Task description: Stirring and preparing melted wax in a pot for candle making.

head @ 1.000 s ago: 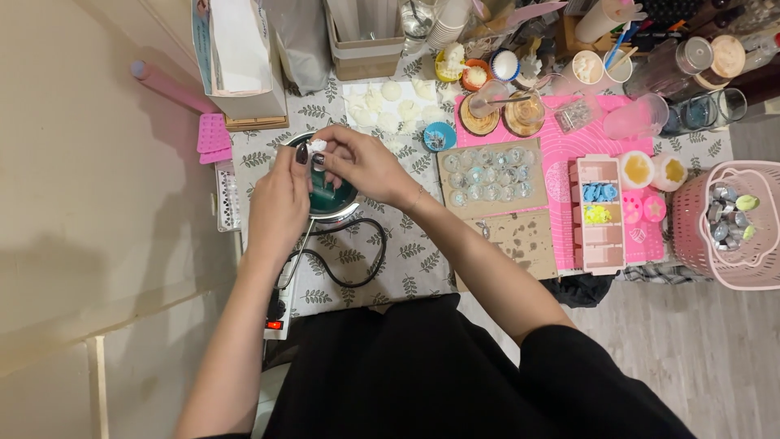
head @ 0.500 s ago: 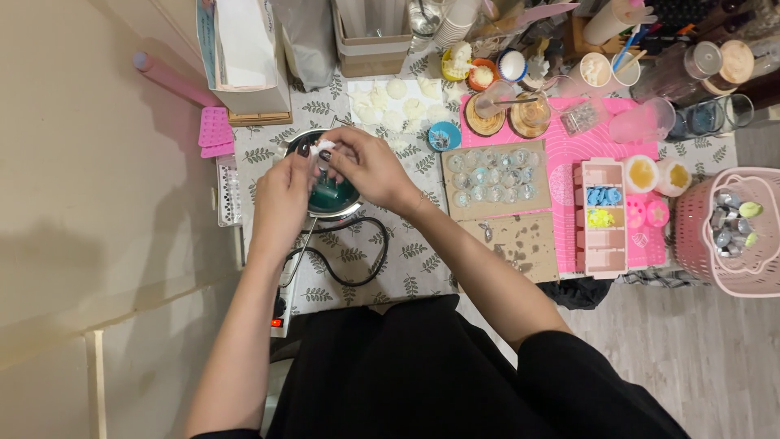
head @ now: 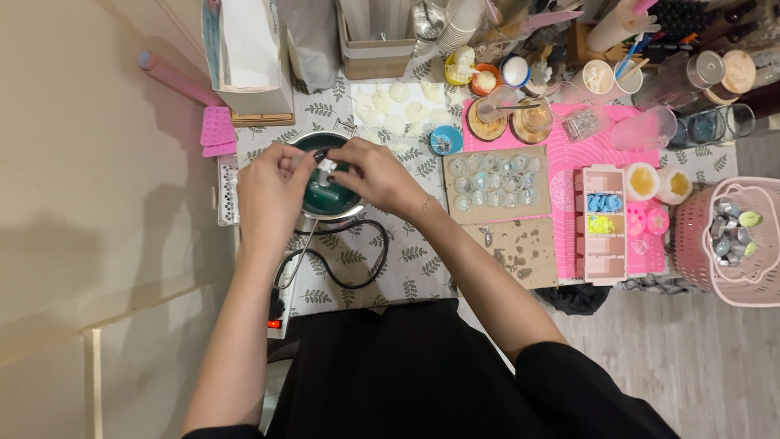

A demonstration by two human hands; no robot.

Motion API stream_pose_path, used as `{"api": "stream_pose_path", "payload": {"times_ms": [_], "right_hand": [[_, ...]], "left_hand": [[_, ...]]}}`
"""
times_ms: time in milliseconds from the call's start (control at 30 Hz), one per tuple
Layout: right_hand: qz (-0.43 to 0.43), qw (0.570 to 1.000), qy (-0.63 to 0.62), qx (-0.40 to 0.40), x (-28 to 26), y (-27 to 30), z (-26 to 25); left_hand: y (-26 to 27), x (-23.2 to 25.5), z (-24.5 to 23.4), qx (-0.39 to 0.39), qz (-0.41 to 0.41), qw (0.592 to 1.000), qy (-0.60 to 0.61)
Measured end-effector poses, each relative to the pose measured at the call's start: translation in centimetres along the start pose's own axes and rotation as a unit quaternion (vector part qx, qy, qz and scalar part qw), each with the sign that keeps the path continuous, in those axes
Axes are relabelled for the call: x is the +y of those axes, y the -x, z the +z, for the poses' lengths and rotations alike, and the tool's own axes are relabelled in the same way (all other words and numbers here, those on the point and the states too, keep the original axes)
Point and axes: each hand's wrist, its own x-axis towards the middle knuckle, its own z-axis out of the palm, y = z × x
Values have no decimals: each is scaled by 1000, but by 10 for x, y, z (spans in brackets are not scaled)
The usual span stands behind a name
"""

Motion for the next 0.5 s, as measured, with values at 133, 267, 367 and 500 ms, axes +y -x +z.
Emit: {"api": "stream_pose_path", "payload": {"times_ms": [133, 267, 367, 500], "right_hand": [[-10, 1000, 15, -6, 4, 4, 0], [4, 999, 14, 37, 1, 7, -3], [24, 998, 17, 54, -3, 9, -6], [10, 999, 19, 46, -2, 8, -5]], "left_hand": [[-4, -25, 8, -10, 41, 997, -70], [-7, -37, 10, -12, 103, 979, -176], [-8, -38, 10, -12, 150, 969, -196], [-11, -29, 11, -63, 84, 967, -231]]}}
